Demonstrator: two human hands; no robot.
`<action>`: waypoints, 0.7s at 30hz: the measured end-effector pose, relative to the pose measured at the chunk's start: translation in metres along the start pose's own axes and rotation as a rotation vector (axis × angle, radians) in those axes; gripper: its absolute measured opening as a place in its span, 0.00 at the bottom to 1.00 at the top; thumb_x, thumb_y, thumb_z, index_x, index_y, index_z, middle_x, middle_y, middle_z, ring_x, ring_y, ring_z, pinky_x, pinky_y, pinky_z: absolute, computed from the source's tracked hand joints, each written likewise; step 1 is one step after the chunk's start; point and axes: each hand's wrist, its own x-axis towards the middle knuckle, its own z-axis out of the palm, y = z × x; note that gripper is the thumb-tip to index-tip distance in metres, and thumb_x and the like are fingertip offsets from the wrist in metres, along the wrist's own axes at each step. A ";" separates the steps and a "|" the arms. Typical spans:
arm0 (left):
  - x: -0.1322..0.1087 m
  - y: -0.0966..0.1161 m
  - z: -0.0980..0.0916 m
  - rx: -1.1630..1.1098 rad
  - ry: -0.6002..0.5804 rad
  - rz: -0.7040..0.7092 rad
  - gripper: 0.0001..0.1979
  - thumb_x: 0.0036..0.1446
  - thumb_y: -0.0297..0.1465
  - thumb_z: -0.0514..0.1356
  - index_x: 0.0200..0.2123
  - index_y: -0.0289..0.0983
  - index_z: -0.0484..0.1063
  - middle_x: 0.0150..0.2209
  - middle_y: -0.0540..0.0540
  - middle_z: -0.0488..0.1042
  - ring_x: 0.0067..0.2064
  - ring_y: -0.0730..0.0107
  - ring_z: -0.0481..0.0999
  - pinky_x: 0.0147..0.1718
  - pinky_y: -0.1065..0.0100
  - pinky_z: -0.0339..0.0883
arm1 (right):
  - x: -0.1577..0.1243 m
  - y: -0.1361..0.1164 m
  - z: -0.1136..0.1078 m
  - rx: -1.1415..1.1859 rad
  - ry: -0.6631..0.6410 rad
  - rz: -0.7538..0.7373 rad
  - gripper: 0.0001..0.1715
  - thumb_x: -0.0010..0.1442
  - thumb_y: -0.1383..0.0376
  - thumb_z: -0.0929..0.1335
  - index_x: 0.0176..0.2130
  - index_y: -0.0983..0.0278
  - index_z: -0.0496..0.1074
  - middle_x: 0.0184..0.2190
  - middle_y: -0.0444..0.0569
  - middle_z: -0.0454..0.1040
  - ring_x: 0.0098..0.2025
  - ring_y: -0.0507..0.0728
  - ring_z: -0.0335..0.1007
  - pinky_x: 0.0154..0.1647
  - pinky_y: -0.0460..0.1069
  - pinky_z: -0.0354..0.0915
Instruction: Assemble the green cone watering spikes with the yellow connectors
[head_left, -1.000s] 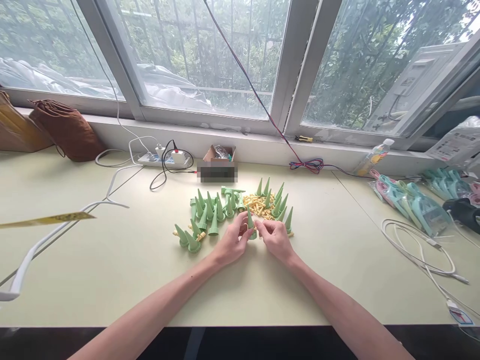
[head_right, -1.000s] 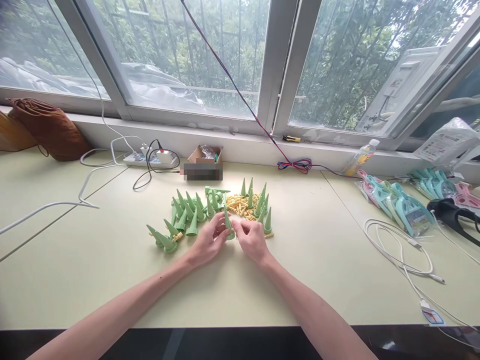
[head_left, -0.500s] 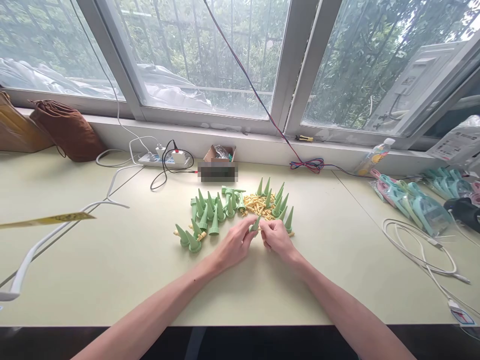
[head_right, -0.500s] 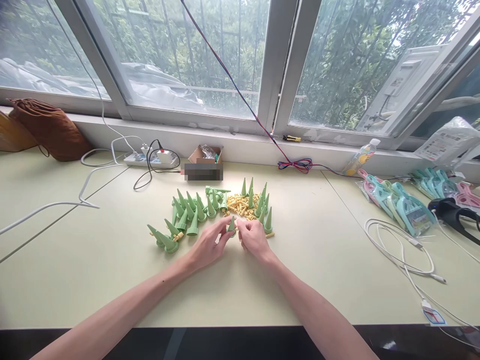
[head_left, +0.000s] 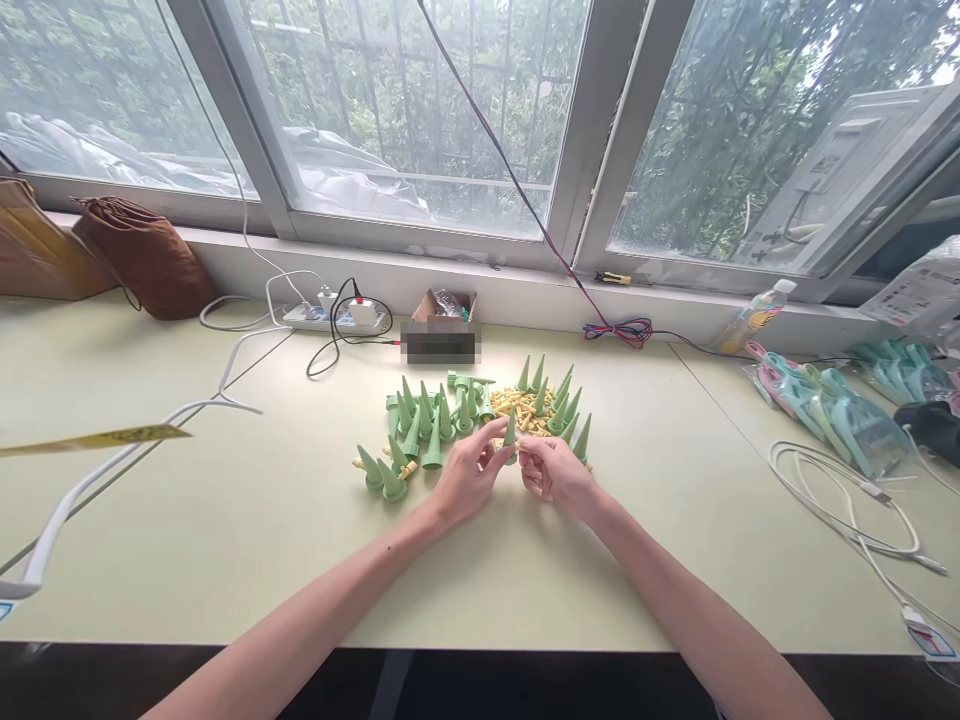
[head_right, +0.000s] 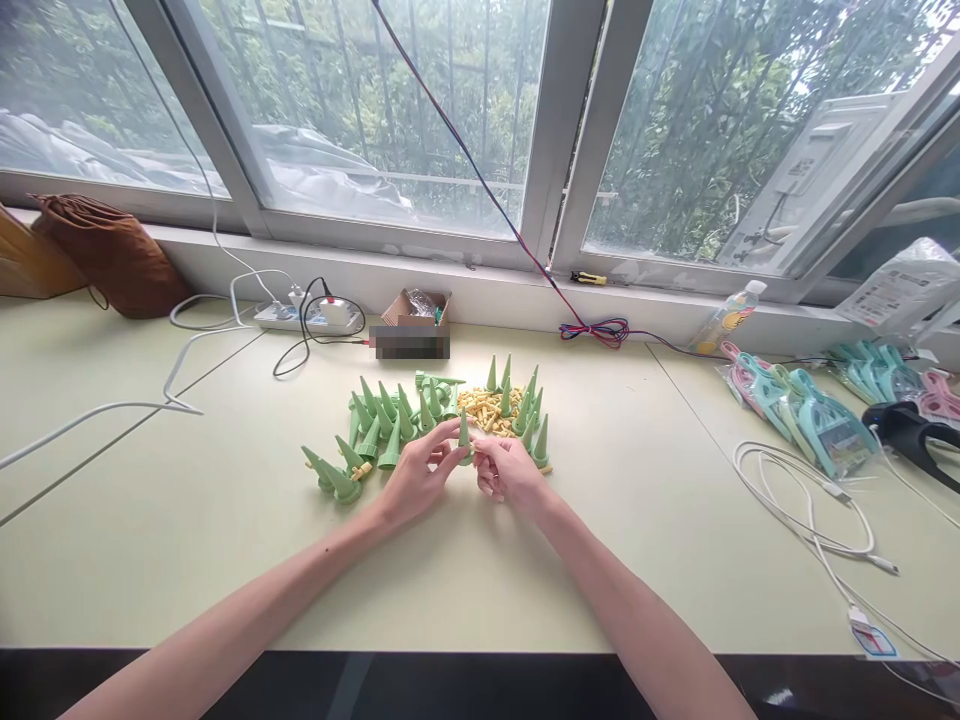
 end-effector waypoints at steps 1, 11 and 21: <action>0.000 0.001 -0.001 -0.007 -0.004 -0.012 0.16 0.64 0.35 0.55 0.54 0.39 0.68 0.41 0.46 0.76 0.28 0.77 0.66 0.29 0.73 0.67 | 0.000 -0.001 0.000 0.014 -0.004 0.017 0.21 0.55 0.54 0.71 0.21 0.65 0.66 0.11 0.35 0.54 0.11 0.47 0.53 0.09 0.42 0.45; 0.001 0.000 -0.001 -0.086 -0.057 -0.019 0.13 0.65 0.35 0.55 0.48 0.38 0.74 0.36 0.47 0.75 0.29 0.76 0.69 0.28 0.74 0.67 | 0.003 0.005 -0.004 0.100 -0.032 0.068 0.19 0.53 0.56 0.71 0.21 0.65 0.65 0.12 0.36 0.53 0.12 0.47 0.54 0.10 0.42 0.42; 0.000 -0.002 0.002 -0.095 -0.026 0.017 0.12 0.64 0.33 0.56 0.47 0.39 0.76 0.35 0.47 0.76 0.32 0.73 0.70 0.29 0.74 0.66 | 0.001 0.009 -0.004 0.060 -0.046 -0.033 0.21 0.55 0.57 0.71 0.20 0.65 0.63 0.15 0.37 0.55 0.14 0.47 0.55 0.13 0.43 0.44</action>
